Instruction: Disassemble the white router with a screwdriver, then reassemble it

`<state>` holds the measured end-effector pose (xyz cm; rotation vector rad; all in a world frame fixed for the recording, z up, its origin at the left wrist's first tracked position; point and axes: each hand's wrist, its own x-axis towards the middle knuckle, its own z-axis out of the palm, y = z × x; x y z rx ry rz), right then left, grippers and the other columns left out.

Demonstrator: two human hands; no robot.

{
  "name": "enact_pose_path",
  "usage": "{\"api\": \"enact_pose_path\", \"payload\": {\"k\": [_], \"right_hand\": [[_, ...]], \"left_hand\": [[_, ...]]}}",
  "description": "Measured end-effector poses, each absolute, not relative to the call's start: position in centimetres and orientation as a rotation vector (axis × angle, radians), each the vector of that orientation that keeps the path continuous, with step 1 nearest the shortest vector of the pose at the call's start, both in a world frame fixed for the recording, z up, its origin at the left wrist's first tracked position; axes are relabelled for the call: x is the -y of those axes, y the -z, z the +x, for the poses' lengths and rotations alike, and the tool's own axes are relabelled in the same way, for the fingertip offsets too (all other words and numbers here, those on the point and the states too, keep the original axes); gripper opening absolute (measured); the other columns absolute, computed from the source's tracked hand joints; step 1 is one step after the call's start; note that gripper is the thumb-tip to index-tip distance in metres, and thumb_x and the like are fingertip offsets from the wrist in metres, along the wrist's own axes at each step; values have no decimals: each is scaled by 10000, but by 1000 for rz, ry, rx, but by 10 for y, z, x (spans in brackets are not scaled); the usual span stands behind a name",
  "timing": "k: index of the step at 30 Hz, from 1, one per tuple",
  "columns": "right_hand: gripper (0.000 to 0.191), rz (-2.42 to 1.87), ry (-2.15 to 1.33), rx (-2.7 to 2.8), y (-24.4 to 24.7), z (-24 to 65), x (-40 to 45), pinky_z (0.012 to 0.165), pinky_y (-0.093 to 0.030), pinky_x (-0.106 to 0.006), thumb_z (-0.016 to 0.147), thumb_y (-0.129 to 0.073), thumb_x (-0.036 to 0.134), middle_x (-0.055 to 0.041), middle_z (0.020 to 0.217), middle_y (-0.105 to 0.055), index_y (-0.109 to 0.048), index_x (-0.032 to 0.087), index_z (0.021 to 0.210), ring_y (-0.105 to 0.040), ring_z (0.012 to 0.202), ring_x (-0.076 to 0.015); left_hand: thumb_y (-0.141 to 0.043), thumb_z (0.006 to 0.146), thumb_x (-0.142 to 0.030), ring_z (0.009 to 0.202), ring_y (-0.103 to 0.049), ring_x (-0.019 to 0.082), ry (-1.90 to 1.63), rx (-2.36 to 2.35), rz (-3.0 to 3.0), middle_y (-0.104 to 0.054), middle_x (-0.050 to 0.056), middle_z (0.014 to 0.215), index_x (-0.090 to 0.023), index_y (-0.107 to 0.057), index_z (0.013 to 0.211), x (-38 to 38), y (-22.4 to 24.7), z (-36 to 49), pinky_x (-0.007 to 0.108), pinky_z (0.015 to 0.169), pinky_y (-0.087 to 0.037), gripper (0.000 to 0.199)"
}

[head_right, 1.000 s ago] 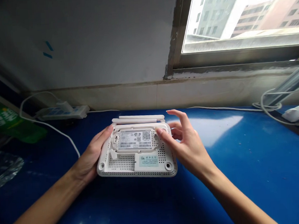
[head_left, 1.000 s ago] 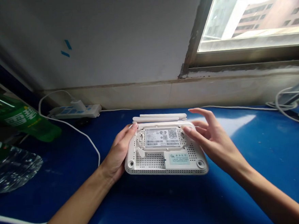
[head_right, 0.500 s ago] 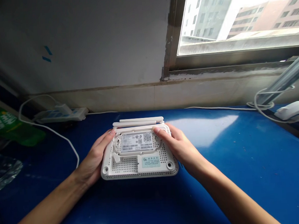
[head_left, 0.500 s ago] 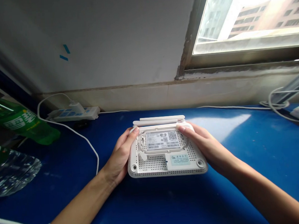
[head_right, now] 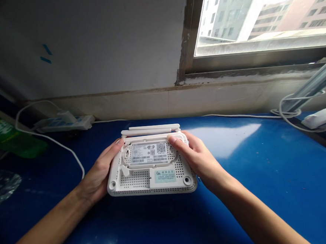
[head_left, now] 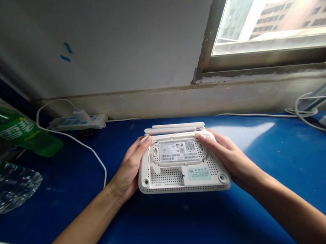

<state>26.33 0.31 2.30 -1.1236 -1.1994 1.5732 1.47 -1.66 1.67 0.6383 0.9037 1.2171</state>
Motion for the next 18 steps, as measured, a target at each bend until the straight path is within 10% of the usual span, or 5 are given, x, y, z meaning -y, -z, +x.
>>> {"api": "enact_pose_path", "payload": {"k": [8,18], "right_hand": [[550,-1196,-1553,1037,-31,265,-5,829,-691,-419,936,-775,599,-115,1262,-812,-674,265,1362,-806,1065,-335],[699,-1168,-1595,1267,-33,267,-1,649,-675,-337,853,-882,480,-106,1335,-783,-597,303,1466,-794,1014,-297]], "left_hand": [[-903,869,-285,1169,-773,459,-934,-822,906,-722,222,1433,-234,-499,1614,19,-28,6,383,656,-713,850],[-900,851,-250,1265,-726,450,-1077,-901,905,-647,203,1546,-283,-402,1675,16,-22,8,397,764,-720,963]]}}
